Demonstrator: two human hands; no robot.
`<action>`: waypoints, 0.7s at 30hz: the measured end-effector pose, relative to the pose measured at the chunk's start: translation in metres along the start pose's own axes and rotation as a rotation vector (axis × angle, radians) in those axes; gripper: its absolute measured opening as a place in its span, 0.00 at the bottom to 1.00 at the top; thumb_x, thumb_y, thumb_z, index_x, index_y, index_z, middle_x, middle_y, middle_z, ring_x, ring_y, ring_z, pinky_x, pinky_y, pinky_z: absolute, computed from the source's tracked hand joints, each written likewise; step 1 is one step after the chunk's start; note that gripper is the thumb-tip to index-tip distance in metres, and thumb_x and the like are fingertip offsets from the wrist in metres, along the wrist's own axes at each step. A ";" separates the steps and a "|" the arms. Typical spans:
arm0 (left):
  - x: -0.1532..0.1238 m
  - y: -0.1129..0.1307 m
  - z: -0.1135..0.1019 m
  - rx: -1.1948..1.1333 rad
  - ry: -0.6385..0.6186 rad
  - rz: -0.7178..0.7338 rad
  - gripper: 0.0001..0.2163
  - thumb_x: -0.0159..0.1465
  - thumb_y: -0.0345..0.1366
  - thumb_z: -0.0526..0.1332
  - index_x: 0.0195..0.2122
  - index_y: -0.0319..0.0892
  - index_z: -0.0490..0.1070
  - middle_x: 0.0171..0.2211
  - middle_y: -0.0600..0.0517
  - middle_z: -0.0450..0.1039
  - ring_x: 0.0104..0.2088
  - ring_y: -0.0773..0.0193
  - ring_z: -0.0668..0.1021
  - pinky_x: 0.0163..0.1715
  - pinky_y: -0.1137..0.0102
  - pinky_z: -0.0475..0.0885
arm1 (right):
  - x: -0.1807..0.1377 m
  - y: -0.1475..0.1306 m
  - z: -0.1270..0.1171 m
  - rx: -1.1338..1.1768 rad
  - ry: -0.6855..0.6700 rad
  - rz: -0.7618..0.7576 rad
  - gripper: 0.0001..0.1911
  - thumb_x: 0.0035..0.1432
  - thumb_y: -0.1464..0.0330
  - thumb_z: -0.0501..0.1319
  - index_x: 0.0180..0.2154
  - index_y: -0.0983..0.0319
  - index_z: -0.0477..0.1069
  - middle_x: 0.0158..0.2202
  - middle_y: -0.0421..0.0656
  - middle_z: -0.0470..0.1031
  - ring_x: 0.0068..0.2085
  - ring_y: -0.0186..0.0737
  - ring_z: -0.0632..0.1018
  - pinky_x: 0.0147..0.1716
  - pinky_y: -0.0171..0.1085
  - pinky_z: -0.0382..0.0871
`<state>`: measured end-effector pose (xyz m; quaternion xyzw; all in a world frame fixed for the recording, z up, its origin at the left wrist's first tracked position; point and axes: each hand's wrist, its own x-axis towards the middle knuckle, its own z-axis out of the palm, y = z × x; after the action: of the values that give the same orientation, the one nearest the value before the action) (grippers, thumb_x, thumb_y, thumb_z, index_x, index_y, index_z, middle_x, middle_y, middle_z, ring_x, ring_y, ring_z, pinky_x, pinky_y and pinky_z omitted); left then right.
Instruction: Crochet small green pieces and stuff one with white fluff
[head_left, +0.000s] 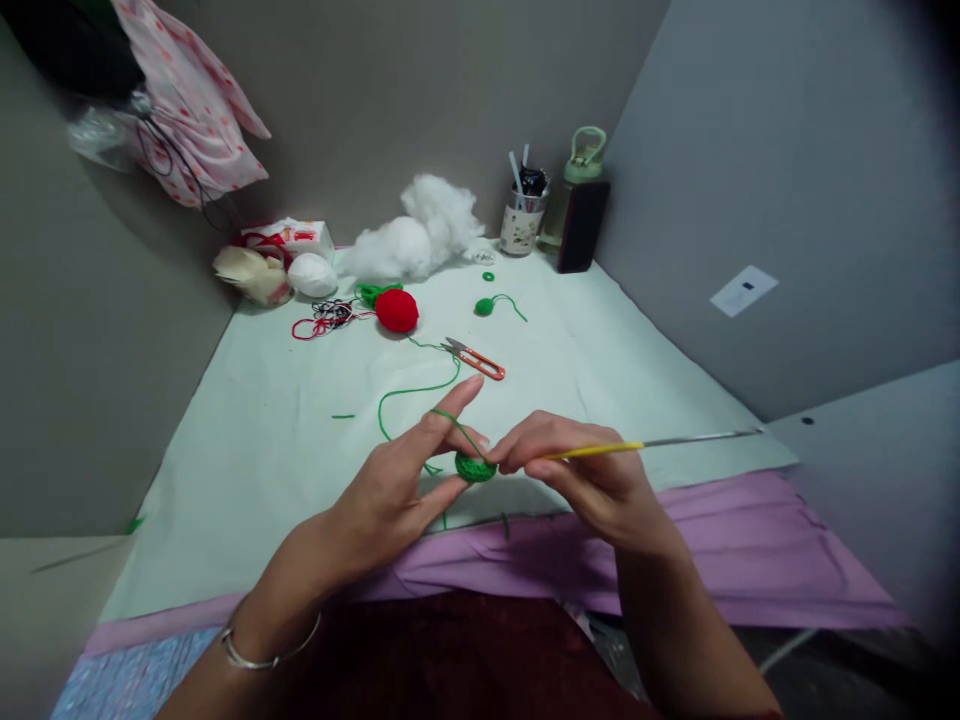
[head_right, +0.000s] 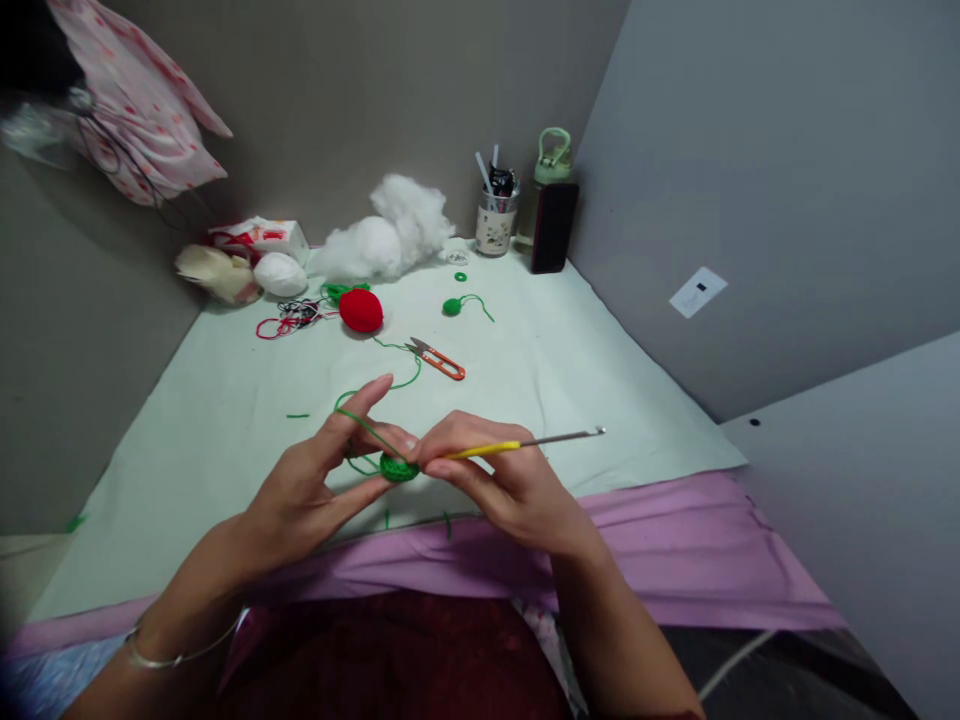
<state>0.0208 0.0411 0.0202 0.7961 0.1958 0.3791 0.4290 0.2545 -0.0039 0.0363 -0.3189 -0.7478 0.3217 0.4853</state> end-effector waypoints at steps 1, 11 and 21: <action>0.001 0.000 0.000 -0.009 0.012 -0.001 0.41 0.67 0.23 0.63 0.76 0.56 0.48 0.49 0.49 0.79 0.51 0.61 0.82 0.59 0.64 0.76 | 0.001 -0.001 0.000 -0.029 -0.002 -0.031 0.07 0.71 0.71 0.60 0.45 0.59 0.78 0.39 0.44 0.83 0.40 0.38 0.82 0.40 0.40 0.78; 0.003 0.016 0.025 -0.287 0.312 -0.275 0.40 0.62 0.30 0.71 0.73 0.52 0.58 0.41 0.52 0.78 0.45 0.61 0.81 0.56 0.64 0.77 | -0.017 0.005 0.033 -0.702 0.312 -0.324 0.17 0.66 0.76 0.64 0.54 0.55 0.78 0.46 0.46 0.83 0.44 0.43 0.84 0.41 0.41 0.83; 0.005 0.020 0.036 -1.182 0.290 -0.577 0.36 0.55 0.37 0.78 0.65 0.44 0.70 0.36 0.55 0.73 0.35 0.71 0.75 0.40 0.77 0.72 | -0.024 0.019 0.049 -0.545 0.470 -0.416 0.22 0.65 0.77 0.64 0.58 0.55 0.77 0.42 0.45 0.78 0.43 0.40 0.81 0.37 0.39 0.81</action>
<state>0.0514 0.0139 0.0262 0.2843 0.2158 0.3960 0.8460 0.2198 -0.0199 -0.0066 -0.3427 -0.7230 -0.0746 0.5952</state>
